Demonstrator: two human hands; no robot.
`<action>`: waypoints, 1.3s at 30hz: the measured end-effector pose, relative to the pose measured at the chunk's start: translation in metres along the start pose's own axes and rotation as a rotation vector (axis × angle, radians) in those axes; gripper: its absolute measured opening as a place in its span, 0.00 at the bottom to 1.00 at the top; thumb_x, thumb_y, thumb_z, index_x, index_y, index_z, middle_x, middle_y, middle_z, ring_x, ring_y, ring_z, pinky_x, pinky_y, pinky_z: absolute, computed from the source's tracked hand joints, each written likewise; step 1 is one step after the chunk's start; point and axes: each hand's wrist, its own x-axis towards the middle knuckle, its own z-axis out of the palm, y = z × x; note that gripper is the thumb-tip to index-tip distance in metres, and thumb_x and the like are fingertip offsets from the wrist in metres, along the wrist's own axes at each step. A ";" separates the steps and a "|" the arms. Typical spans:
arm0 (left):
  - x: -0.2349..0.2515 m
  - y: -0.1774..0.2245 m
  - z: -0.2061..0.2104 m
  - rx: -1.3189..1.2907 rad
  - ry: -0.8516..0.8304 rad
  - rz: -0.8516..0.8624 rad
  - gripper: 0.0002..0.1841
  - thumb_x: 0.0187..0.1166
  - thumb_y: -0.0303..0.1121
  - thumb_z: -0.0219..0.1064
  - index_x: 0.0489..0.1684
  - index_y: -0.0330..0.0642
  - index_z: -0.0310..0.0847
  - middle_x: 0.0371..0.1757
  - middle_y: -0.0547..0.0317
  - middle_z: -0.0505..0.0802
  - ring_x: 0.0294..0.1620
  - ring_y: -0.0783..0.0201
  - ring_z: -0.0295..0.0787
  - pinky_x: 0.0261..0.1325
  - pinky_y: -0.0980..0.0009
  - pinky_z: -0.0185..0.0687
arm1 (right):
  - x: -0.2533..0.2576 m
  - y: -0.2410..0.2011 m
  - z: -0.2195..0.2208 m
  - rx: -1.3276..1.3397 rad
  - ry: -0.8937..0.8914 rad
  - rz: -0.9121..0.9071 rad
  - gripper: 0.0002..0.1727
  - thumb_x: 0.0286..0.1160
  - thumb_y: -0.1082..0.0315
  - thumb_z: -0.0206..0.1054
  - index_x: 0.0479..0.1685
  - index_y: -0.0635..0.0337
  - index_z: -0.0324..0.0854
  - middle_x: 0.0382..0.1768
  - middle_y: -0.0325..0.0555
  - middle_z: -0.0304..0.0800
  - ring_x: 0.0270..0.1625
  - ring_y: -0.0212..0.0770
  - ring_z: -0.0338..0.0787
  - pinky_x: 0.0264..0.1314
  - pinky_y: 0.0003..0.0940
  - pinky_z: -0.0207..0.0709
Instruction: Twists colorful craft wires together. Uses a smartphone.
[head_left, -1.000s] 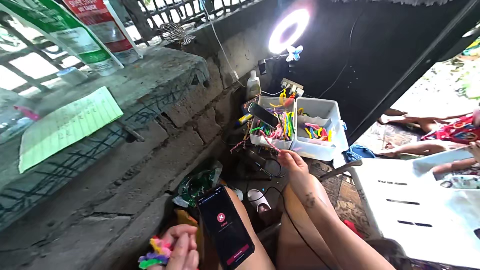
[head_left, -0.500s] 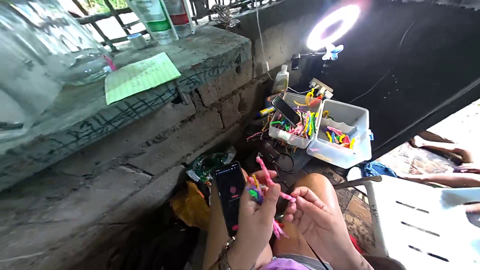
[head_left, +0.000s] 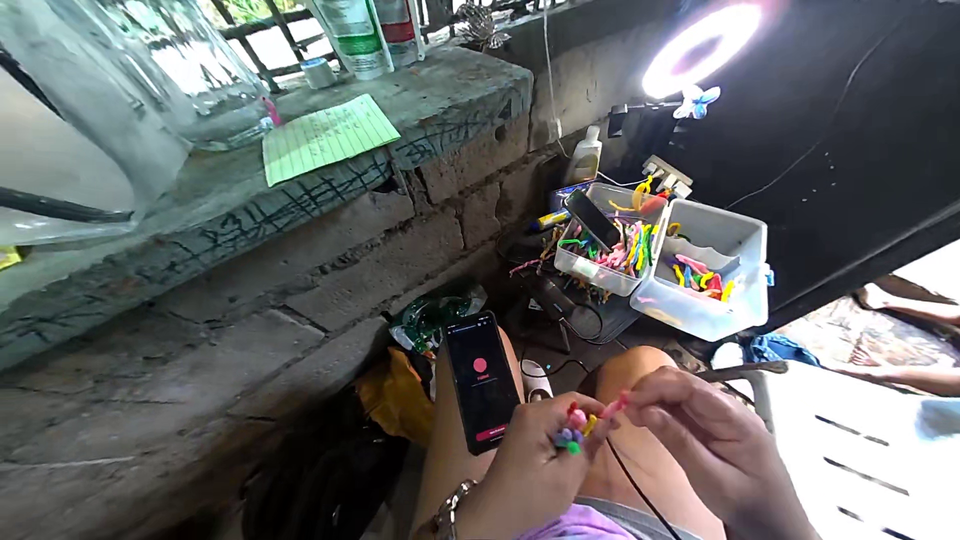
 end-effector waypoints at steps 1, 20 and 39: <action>-0.002 -0.002 0.001 -0.007 -0.010 0.006 0.10 0.86 0.27 0.62 0.50 0.28 0.84 0.34 0.60 0.88 0.30 0.83 0.80 0.35 0.87 0.78 | -0.002 0.000 0.001 -0.050 -0.014 -0.019 0.08 0.87 0.59 0.64 0.50 0.49 0.86 0.43 0.27 0.91 0.44 0.19 0.89 0.50 0.14 0.84; -0.029 -0.005 0.019 -0.055 -0.351 0.302 0.07 0.73 0.19 0.64 0.42 0.23 0.83 0.35 0.42 0.90 0.37 0.62 0.88 0.46 0.75 0.82 | -0.021 0.061 0.039 0.218 -0.089 0.490 0.10 0.84 0.64 0.60 0.53 0.55 0.84 0.40 0.29 0.89 0.40 0.22 0.87 0.46 0.22 0.83; -0.032 -0.016 0.025 -0.109 -0.395 0.203 0.11 0.74 0.19 0.63 0.51 0.21 0.80 0.38 0.40 0.90 0.39 0.62 0.88 0.47 0.73 0.82 | -0.006 0.082 0.092 0.193 -0.370 0.557 0.50 0.64 0.70 0.69 0.91 0.69 0.45 0.53 0.46 0.84 0.42 0.26 0.89 0.45 0.21 0.85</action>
